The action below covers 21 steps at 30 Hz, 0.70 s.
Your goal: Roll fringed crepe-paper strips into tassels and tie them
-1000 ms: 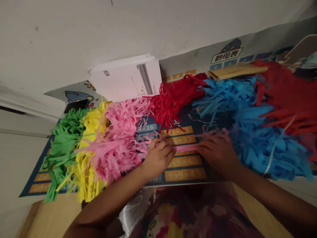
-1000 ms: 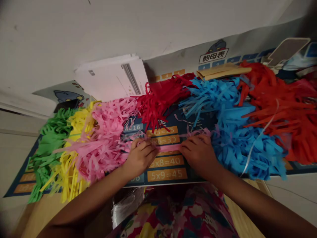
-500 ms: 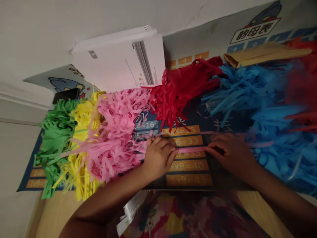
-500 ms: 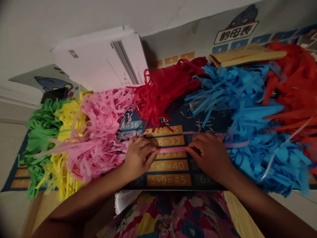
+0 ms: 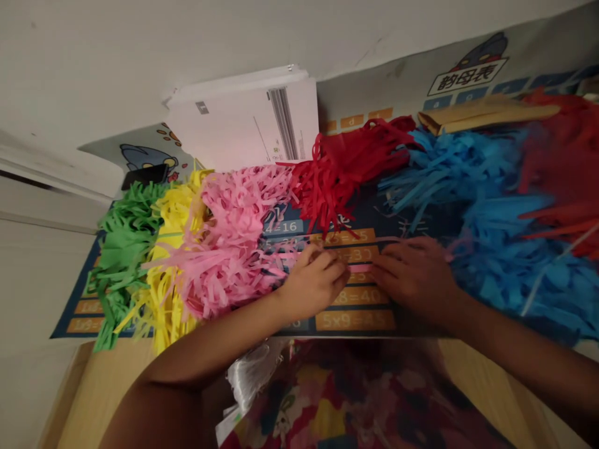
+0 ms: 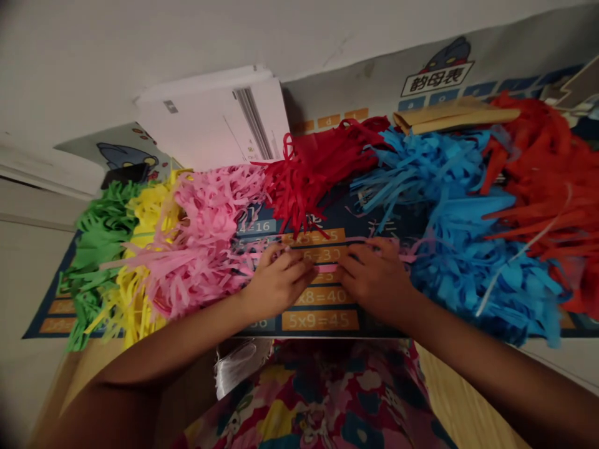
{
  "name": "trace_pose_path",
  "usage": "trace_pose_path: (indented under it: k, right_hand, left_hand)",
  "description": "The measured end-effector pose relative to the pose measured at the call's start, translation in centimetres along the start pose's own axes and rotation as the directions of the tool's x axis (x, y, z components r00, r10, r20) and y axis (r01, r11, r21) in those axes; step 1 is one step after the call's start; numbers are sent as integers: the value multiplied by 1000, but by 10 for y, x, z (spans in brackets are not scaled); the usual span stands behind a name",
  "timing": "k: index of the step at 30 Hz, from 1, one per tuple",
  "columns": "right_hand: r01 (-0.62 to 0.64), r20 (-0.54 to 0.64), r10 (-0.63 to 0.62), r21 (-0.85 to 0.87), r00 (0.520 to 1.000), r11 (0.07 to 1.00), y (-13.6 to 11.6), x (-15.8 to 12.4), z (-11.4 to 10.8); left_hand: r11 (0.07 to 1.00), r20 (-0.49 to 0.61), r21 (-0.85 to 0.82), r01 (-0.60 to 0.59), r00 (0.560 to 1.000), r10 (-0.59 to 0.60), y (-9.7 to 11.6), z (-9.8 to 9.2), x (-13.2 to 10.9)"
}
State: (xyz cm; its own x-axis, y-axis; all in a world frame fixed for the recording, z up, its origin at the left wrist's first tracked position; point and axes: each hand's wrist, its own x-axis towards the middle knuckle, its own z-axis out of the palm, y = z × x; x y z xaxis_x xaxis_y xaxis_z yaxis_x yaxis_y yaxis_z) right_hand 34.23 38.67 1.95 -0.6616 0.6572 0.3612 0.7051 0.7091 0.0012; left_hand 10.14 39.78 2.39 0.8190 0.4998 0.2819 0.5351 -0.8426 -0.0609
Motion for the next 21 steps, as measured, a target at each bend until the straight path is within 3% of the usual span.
trace_pose_path:
  k: [2, 8, 12, 15, 18, 21]
  right_hand:
    - [52, 28, -51, -34, 998, 998, 1, 2, 3]
    - [-63, 1, 63, 11, 998, 998, 1, 9, 4]
    - [-27, -31, 25, -67, 999, 997, -11, 7, 3]
    - [10, -39, -13, -84, 999, 996, -13, -2, 4]
    - [17, -83, -17, 3, 996, 1000, -5, -19, 7]
    - [-50, -60, 61, 172, 996, 984, 7, -32, 12]
  left_hand:
    - [1000, 34, 15, -2, 999, 1, 3, 1, 7]
    - [998, 8, 54, 26, 1000, -26, 2, 14, 18]
    - [995, -22, 64, 71, 997, -70, 6, 15, 11]
    - [998, -7, 49, 37, 999, -37, 8, 11, 0]
    - [997, -79, -53, 48, 996, -52, 6, 10, -15]
    - [975, -116, -173, 137, 981, -158, 2, 11, -25]
